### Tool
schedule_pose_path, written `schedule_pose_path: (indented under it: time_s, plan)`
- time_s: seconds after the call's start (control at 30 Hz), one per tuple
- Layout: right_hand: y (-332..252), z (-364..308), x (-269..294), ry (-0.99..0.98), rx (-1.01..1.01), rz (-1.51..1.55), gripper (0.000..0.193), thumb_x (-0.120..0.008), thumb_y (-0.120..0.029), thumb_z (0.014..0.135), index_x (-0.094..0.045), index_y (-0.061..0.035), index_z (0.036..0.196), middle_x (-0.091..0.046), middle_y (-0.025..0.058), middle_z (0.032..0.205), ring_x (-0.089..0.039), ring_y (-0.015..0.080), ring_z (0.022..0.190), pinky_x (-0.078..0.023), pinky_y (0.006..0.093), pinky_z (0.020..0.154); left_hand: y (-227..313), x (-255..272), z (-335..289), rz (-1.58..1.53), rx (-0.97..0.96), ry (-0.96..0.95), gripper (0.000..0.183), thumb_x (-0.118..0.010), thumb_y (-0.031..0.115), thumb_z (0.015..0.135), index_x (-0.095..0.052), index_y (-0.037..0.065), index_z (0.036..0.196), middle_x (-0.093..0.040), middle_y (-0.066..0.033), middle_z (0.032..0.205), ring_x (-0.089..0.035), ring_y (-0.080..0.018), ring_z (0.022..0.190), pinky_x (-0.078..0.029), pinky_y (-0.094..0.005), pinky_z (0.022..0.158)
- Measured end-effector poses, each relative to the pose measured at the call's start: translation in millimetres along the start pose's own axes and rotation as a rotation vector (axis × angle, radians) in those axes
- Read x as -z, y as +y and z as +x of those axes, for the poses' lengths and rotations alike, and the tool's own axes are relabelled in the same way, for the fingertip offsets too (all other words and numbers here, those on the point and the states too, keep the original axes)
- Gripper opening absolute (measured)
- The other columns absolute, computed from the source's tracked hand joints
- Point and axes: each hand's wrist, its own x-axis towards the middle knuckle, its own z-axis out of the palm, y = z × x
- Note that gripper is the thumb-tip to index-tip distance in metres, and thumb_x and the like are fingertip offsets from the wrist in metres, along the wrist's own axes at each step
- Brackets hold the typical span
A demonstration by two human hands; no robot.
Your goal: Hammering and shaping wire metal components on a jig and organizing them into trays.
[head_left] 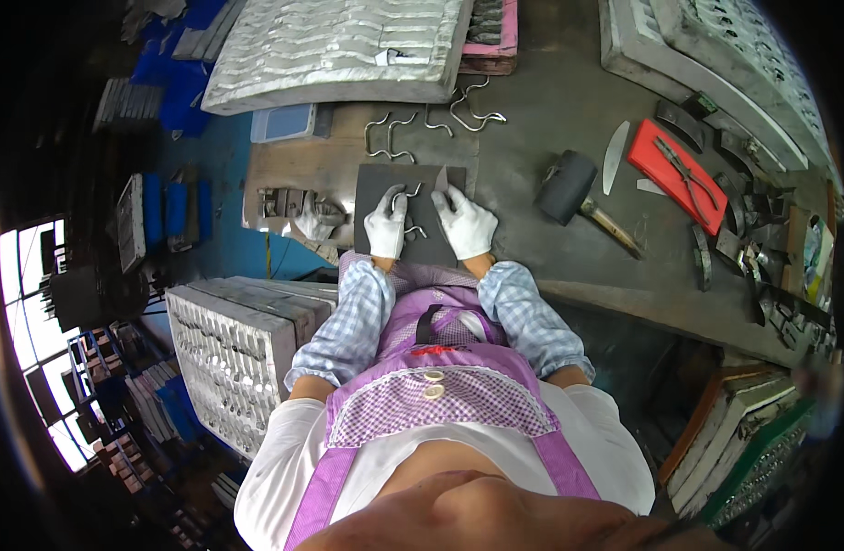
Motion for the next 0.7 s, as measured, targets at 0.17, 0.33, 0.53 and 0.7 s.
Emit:
schedule_pose_path:
  time_s: [0.17, 0.33, 0.53, 0.7]
  plan:
    - [-3.2, 0.6, 3.9, 0.014, 0.011, 0.003, 0.023, -0.068, -0.035, 0.088, -0.074, -0.0155, 0.097, -0.066, 0.0136, 0.065, -0.065, 0.0324, 0.055, -0.052, 0.0431, 0.050, 8.0, 2.9, -0.8, 0.125, -0.161, 0.009, 0.026, -0.062, 0.020, 0.096, -0.069, 0.004, 0.115, -0.067, -0.0069, 0.073, -0.061, -0.0094, 0.062, -0.051, -0.0284, 0.059]
    - [-13.4, -0.6, 3.0, 0.000, -0.005, -0.062, 0.023, -0.073, -0.034, 0.084, -0.074, -0.0157, 0.097, -0.065, 0.0121, 0.062, -0.065, 0.0292, 0.053, -0.052, 0.0411, 0.051, 4.8, 6.7, -4.8, 0.050, -0.191, 0.033, 0.027, -0.062, 0.023, 0.095, -0.069, 0.006, 0.115, -0.073, -0.0150, 0.094, -0.071, -0.0211, 0.081, -0.055, -0.0329, 0.074]
    - [-13.1, -8.1, -1.6, 0.000, -0.011, -0.113, 0.024, -0.069, -0.040, 0.085, -0.074, -0.0194, 0.096, -0.066, 0.0127, 0.063, -0.066, 0.0328, 0.057, -0.052, 0.0437, 0.055, 12.2, 17.7, -7.8, 0.070, -0.195, 0.015, 0.023, -0.062, 0.023, 0.094, -0.070, 0.008, 0.110, -0.068, -0.0172, 0.073, -0.069, -0.0312, 0.066, -0.054, -0.0386, 0.063]
    - [-9.3, -9.7, -7.2, -0.034, -0.046, -0.177, 0.026, -0.068, -0.044, 0.084, -0.074, -0.0241, 0.100, -0.066, 0.0150, 0.067, -0.068, 0.0355, 0.066, -0.053, 0.0456, 0.061, -0.2, 16.2, -6.5, 0.060, -0.310, 0.079, 0.021, -0.061, 0.023, 0.093, -0.069, 0.015, 0.111, -0.069, -0.0173, 0.080, -0.069, -0.0342, 0.072, -0.054, -0.0417, 0.066]
